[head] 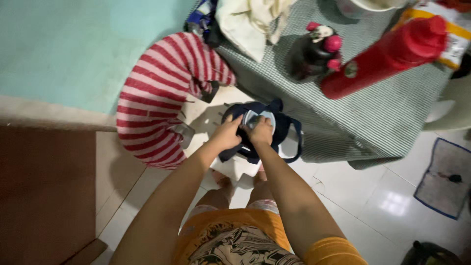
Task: The person organizes a cluttered table by moving a blue cup, handling food items in plastic bags, and arranging bottles and plates. They then pack items into a bag on a nearby chair.
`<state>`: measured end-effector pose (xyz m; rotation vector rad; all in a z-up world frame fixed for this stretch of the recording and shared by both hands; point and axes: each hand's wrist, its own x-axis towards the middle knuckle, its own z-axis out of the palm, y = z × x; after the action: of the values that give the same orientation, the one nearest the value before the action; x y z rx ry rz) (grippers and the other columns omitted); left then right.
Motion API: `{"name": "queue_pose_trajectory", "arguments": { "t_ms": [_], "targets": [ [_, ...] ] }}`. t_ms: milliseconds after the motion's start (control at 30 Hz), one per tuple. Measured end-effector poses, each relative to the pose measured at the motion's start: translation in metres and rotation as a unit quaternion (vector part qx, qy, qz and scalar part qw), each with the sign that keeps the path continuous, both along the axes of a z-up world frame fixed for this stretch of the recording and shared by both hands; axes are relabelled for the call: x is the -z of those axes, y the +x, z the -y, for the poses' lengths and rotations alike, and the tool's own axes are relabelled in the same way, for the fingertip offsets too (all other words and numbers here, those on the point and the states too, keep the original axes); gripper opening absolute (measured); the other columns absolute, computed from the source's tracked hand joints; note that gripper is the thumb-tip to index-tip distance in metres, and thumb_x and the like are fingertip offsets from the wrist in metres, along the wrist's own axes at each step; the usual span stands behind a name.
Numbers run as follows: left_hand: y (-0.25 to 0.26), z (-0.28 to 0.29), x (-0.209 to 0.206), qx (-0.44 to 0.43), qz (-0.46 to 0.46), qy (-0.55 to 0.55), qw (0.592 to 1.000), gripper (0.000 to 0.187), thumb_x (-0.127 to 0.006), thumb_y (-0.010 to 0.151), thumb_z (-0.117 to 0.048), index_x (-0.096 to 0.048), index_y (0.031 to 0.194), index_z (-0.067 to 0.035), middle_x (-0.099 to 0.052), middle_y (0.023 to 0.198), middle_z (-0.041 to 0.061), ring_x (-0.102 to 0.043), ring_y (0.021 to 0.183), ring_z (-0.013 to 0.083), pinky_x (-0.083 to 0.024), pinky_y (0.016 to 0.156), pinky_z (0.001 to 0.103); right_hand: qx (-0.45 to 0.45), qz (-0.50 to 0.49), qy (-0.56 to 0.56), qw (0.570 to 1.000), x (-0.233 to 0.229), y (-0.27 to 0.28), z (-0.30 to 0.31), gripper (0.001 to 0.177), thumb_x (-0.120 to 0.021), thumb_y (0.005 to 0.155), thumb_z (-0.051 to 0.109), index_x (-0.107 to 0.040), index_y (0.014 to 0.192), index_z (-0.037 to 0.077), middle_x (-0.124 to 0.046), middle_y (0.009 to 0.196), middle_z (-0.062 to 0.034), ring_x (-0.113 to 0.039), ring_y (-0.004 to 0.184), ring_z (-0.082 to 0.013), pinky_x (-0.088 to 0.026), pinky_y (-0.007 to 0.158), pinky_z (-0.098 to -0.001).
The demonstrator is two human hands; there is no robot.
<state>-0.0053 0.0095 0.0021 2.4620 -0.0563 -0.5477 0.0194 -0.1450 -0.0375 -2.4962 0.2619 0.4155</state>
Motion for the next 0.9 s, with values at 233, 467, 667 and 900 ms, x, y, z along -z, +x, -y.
{"name": "queue_pose_trajectory", "arguments": {
  "t_ms": [233,467,667,900],
  "targets": [
    [-0.006,-0.025,-0.002,-0.017,-0.03,-0.008,0.999,0.089,-0.071,0.074,-0.016,-0.038,0.157,-0.023,-0.04,0.156,0.028,-0.064,0.113,0.0466,-0.054,0.096,0.049,-0.006,0.047,-0.021,0.999,0.026,-0.005,-0.023,0.075,-0.089,0.066,0.032,-0.059,0.132,0.011,-0.056,0.135,-0.0151,-0.057,0.118,-0.0419,-0.052,0.094,-0.0469],
    [0.011,-0.023,0.0,-0.016,-0.043,0.006,0.999,0.09,-0.073,0.074,-0.017,-0.037,0.156,-0.022,-0.034,0.159,0.027,-0.061,0.119,0.045,-0.052,0.101,0.047,0.026,-0.023,0.01,0.999,0.087,0.0,0.007,0.048,-0.073,0.094,0.038,-0.066,0.135,0.015,-0.072,0.13,-0.0185,-0.069,0.12,-0.0394,-0.054,0.105,-0.0453],
    [0.019,-0.02,-0.003,0.003,-0.072,0.041,0.997,0.093,-0.078,0.076,-0.022,-0.032,0.158,-0.021,-0.03,0.16,0.027,-0.055,0.127,0.0461,-0.049,0.104,0.046,0.149,-0.107,0.017,0.983,0.127,0.018,0.024,0.108,-0.089,0.072,0.047,-0.031,0.155,0.012,-0.058,0.138,-0.0262,-0.061,0.123,-0.0415,-0.05,0.104,-0.0452],
    [0.012,-0.02,0.008,0.009,-0.076,0.031,0.997,0.094,-0.075,0.075,-0.019,-0.032,0.158,-0.022,-0.031,0.163,0.026,-0.057,0.127,0.0434,-0.049,0.105,0.045,0.21,-0.124,0.027,0.969,0.126,0.018,0.025,0.114,-0.096,0.061,0.042,-0.036,0.154,0.013,-0.053,0.144,-0.0233,-0.055,0.132,-0.0392,-0.046,0.109,-0.044]
  ]
}}
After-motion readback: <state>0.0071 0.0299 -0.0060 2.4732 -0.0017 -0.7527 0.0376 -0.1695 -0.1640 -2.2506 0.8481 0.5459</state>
